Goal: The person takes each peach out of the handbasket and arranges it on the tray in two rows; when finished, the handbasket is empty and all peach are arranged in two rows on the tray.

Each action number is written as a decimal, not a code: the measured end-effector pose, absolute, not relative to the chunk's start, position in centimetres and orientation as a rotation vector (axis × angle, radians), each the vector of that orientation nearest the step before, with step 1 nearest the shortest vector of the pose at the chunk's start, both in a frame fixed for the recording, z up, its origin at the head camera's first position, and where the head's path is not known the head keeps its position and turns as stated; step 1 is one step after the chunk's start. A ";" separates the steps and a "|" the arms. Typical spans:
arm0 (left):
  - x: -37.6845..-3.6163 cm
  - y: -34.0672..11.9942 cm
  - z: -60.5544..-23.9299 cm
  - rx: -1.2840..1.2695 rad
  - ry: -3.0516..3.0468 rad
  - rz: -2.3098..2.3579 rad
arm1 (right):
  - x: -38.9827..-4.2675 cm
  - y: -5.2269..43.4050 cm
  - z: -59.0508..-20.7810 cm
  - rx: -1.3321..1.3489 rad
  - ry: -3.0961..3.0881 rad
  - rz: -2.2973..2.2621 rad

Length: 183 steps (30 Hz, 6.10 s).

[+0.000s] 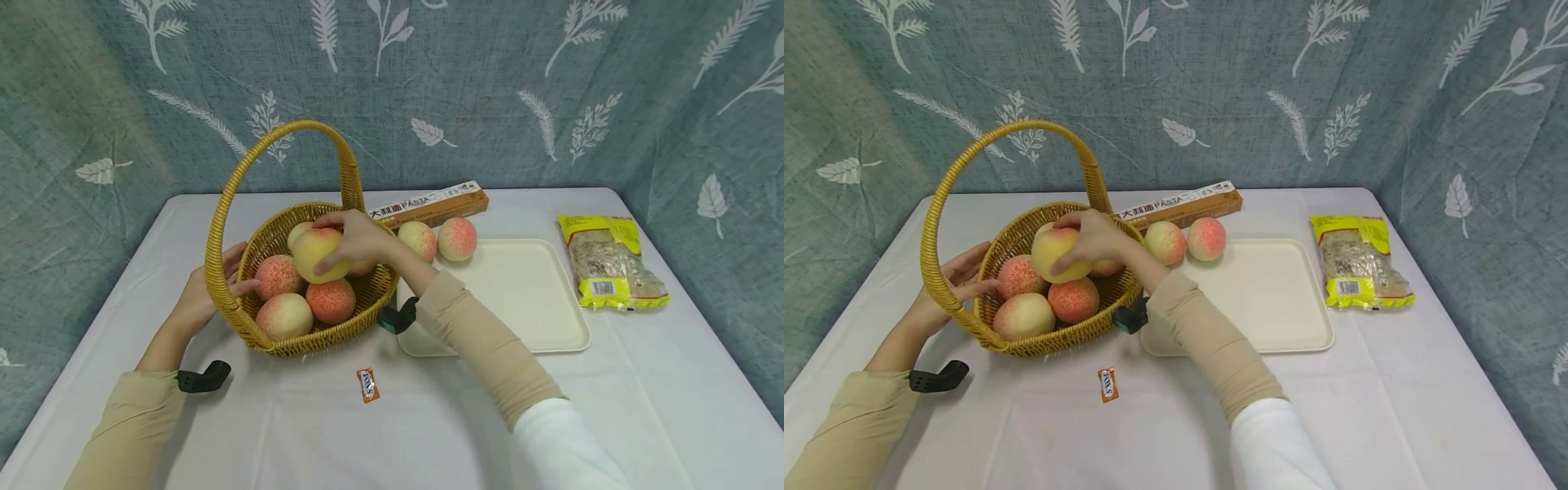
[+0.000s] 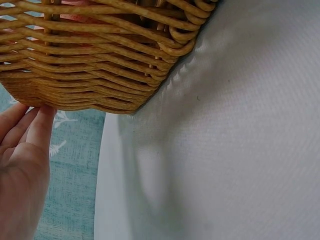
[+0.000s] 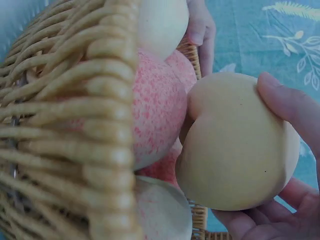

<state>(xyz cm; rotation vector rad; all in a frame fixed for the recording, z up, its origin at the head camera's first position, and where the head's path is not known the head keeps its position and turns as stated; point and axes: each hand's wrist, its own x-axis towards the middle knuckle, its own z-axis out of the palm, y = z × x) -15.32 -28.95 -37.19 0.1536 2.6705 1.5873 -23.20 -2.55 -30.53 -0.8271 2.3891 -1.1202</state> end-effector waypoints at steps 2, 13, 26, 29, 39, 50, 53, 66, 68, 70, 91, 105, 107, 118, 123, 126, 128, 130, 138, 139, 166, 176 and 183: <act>-15.3 -29.0 -37.2 0.153 2.666 1.596 | -23.1 -2.3 -30.3 -0.829 2.397 -1.126; -15.3 -29.0 -37.2 0.171 2.685 1.583 | -22.8 0.0 -29.4 -0.829 2.388 -1.356; -15.4 -29.0 -37.3 0.183 2.704 1.555 | -22.1 3.4 -30.1 -0.833 2.382 -1.649; -15.3 -29.1 -37.4 0.189 2.704 1.551 | -21.9 4.4 -30.2 -0.812 2.421 -1.664; -15.5 -29.0 -37.4 0.161 2.645 1.606 | -22.1 9.1 -30.5 -0.736 2.501 -1.691; -15.3 -29.1 -37.2 0.203 2.669 1.606 | -22.5 13.7 -31.2 -0.521 2.557 -1.788; -15.3 -29.1 -37.2 0.194 2.679 1.592 | -22.4 14.6 -31.6 -0.469 2.594 -1.793; -15.4 -29.1 -37.3 0.166 2.675 1.559 | -22.6 18.1 -33.3 -0.066 2.699 -1.828; -15.4 -29.1 -37.3 0.155 2.675 1.555 | -22.6 18.4 -33.4 0.001 2.720 -1.811; -15.4 -29.0 -37.3 0.165 2.692 1.533 | -22.7 18.8 -33.6 0.057 2.732 -1.801; -15.2 -28.8 -36.8 0.124 2.669 1.543 | -23.4 20.0 -36.6 0.241 2.837 -1.418; -15.2 -28.7 -36.6 0.134 2.659 1.556 | -23.4 19.7 -37.1 0.116 2.984 -1.225; -15.2 -28.7 -36.6 0.127 2.660 1.548 | -23.4 19.6 -37.0 0.101 2.990 -1.183; -15.3 -28.8 -37.0 0.134 2.637 1.578 | -23.5 21.5 -35.9 -0.049 2.652 -1.217; -15.4 -28.9 -37.0 0.121 2.659 1.537 | -23.3 22.5 -35.8 -0.115 2.510 -1.309; -15.5 -28.8 -37.0 0.114 2.664 1.527 | -23.3 22.8 -35.8 -0.130 2.484 -1.326; -15.5 -28.8 -37.0 0.114 2.666 1.526 | -23.3 22.9 -35.8 -0.130 2.492 -1.324; -15.4 -28.8 -37.0 0.116 2.671 1.522 | -23.3 22.9 -35.8 -0.130 2.512 -1.318; -15.5 -28.9 -37.1 0.112 2.680 1.514 | -23.1 22.8 -35.8 -0.024 2.583 -1.326; -15.6 -28.9 -37.1 0.113 2.683 1.511 | -23.0 22.8 -35.8 -0.009 2.592 -1.326; -15.3 -29.0 -37.4 0.177 2.715 1.534 | -22.9 22.0 -35.7 0.080 2.694 -1.266; -15.5 -29.2 -37.7 0.182 2.721 1.510 | -22.9 20.4 -34.4 -0.046 2.696 -1.385; -15.5 -29.0 -37.1 0.113 2.683 1.514 | -22.6 18.2 -33.7 -0.201 2.822 -1.323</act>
